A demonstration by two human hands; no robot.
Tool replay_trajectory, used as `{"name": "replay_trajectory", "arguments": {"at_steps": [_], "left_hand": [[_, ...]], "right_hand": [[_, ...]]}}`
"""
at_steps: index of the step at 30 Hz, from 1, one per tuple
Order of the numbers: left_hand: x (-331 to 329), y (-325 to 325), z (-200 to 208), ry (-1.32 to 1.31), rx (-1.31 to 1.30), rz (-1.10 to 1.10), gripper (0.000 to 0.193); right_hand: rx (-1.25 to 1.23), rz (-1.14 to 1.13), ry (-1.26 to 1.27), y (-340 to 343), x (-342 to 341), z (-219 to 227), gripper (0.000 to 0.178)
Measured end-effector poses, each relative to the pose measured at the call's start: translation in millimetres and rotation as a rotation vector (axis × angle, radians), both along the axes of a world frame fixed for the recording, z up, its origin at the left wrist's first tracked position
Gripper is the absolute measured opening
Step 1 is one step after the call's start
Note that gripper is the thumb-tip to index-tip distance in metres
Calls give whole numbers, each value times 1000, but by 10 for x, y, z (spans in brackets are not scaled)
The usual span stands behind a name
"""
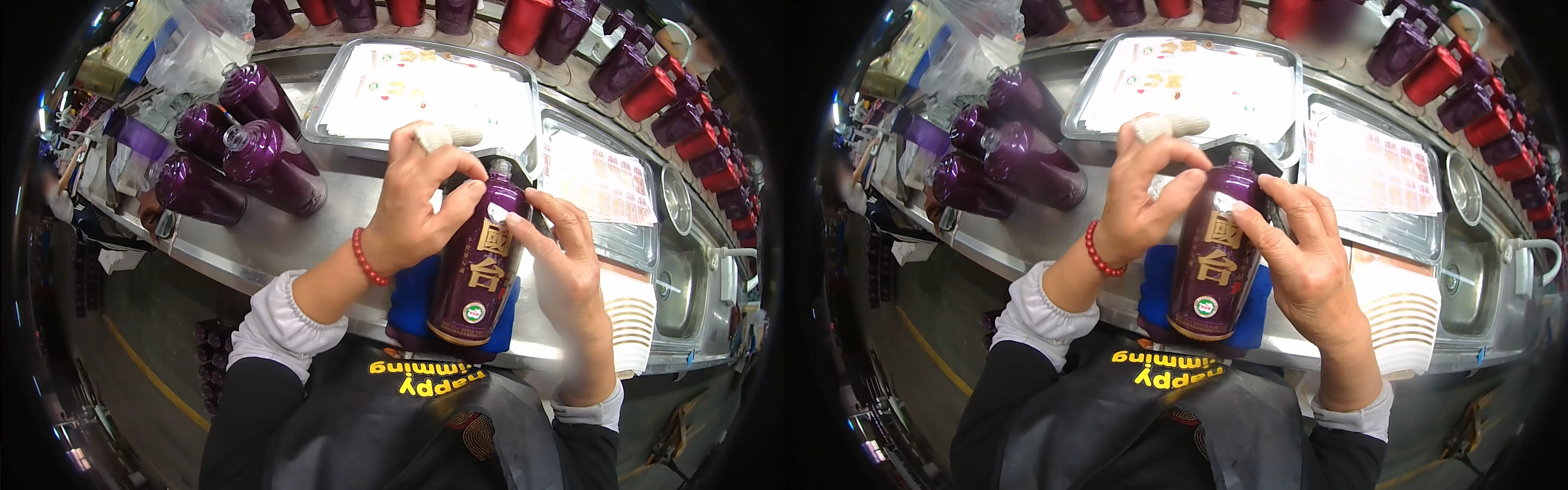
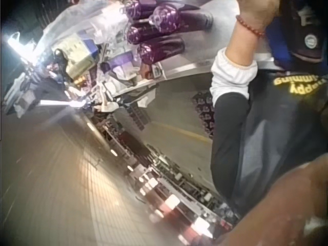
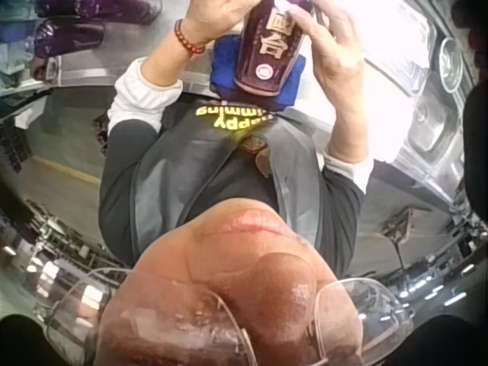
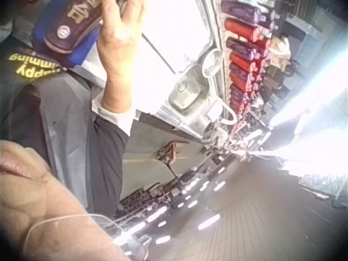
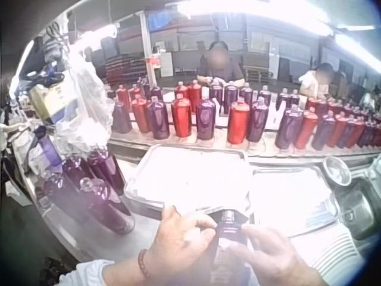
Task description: The person applies adhesive labels to purple plastic bottles using a small wooden stick and a green plastic scraper. They smooth the labels onto the bottle surface, peel off backing material, and place finished bottles on a metal tray.
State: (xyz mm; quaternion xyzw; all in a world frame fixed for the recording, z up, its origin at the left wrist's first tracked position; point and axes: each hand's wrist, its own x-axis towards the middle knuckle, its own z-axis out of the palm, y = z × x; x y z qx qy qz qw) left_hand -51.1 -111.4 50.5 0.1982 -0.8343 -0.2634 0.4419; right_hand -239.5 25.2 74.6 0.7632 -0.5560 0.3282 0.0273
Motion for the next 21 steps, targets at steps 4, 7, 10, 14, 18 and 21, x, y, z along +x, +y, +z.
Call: {"name": "replay_trajectory", "arguments": {"at_steps": [4,7,10,14,18,21], "left_hand": [[-122,-35,6,-130,72,4,11],[-101,-30,-21,-102,121,19,10],[-24,-2,-75,-19,204,-15,11],[70,145,-109,28,259,5,13],[104,259,-120,94,140,20,15],[117,306,-106,123,-143,-49,17]], "right_hand": [[-16,-31,-45,-5,-7,-71,53],[-45,-25,-69,11,-38,-14,49],[-66,9,40,38,-24,9,41],[-76,-11,108,3,-7,-15,43],[-94,-76,116,-67,-49,-4,49],[-116,-138,112,-96,-126,-32,53]]}}
